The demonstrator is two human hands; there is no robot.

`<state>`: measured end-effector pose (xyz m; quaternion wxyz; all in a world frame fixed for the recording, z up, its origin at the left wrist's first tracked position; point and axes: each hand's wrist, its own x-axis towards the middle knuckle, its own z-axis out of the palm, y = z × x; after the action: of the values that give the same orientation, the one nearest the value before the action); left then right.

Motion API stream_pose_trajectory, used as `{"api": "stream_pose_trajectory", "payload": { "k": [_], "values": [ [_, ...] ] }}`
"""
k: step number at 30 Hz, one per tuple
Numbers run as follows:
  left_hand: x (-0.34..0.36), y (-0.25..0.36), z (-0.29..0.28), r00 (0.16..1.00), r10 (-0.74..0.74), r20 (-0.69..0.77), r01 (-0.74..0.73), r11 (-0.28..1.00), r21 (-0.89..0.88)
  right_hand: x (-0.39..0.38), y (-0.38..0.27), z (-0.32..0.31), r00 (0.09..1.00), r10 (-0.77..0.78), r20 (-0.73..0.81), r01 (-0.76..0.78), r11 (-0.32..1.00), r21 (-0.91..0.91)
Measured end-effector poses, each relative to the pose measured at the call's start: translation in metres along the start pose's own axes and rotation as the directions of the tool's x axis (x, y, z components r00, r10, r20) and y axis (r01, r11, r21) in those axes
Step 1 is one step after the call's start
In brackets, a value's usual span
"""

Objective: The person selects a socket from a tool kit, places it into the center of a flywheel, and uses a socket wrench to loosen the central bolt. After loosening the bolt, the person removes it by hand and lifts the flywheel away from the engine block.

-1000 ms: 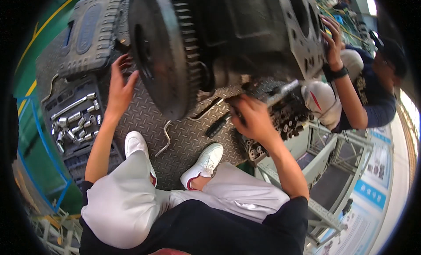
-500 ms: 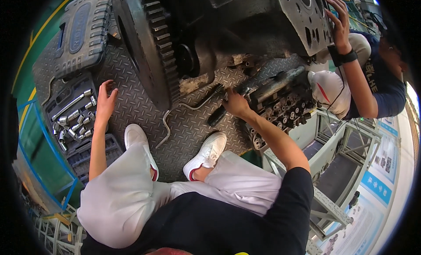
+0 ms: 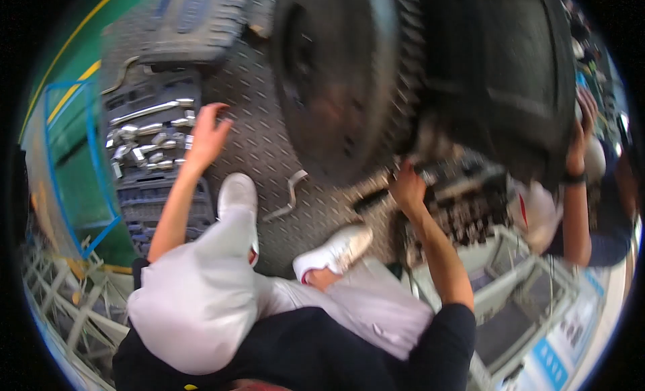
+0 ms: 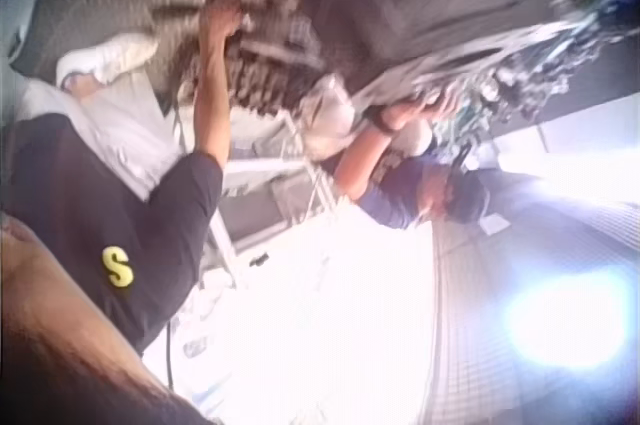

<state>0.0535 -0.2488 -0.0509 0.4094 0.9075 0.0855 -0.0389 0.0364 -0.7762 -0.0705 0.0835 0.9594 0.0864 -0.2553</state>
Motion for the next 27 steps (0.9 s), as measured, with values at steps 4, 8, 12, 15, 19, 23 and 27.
{"api": "stream_pose_trajectory", "payload": {
  "k": [4, 8, 12, 15, 19, 23, 27],
  "values": [
    [0.002, 0.005, 0.000, 0.998, -0.008, 0.059, 0.010, 0.999, -0.031, -0.019, 0.001, -0.014, 0.877, 0.423, 0.226, -0.455, 0.883, 0.113],
    [0.001, 0.015, 0.002, 0.991, -0.010, 0.134, 0.015, 0.999, -0.037, -0.016, 0.012, 0.007, 0.645, 0.343, 0.682, -0.719, 0.573, 0.392],
    [0.001, 0.017, 0.000, 0.995, 0.022, 0.093, -0.019, 0.999, -0.039, -0.022, 0.006, 0.043, 0.573, 0.408, 0.711, -0.801, 0.093, 0.592],
    [0.002, 0.006, -0.023, 0.993, 0.115, -0.010, -0.115, 0.993, -0.014, -0.027, -0.001, 0.052, 0.717, 0.364, 0.595, -0.638, -0.002, 0.770],
    [-0.005, -0.033, -0.087, 0.959, -0.069, -0.275, 0.060, 0.997, -0.042, -0.036, -0.013, 0.040, 0.630, 0.525, 0.573, -0.672, -0.002, 0.741],
    [-0.026, -0.081, -0.147, 0.896, -0.145, -0.420, 0.242, 0.952, 0.186, -0.055, -0.028, 0.026, 0.789, 0.376, 0.486, -0.490, -0.092, 0.867],
    [-0.038, -0.118, -0.162, 0.874, -0.087, -0.478, 0.319, 0.845, 0.429, -0.056, -0.026, 0.022, 0.788, 0.327, 0.521, -0.535, -0.055, 0.843]
  ]
}}
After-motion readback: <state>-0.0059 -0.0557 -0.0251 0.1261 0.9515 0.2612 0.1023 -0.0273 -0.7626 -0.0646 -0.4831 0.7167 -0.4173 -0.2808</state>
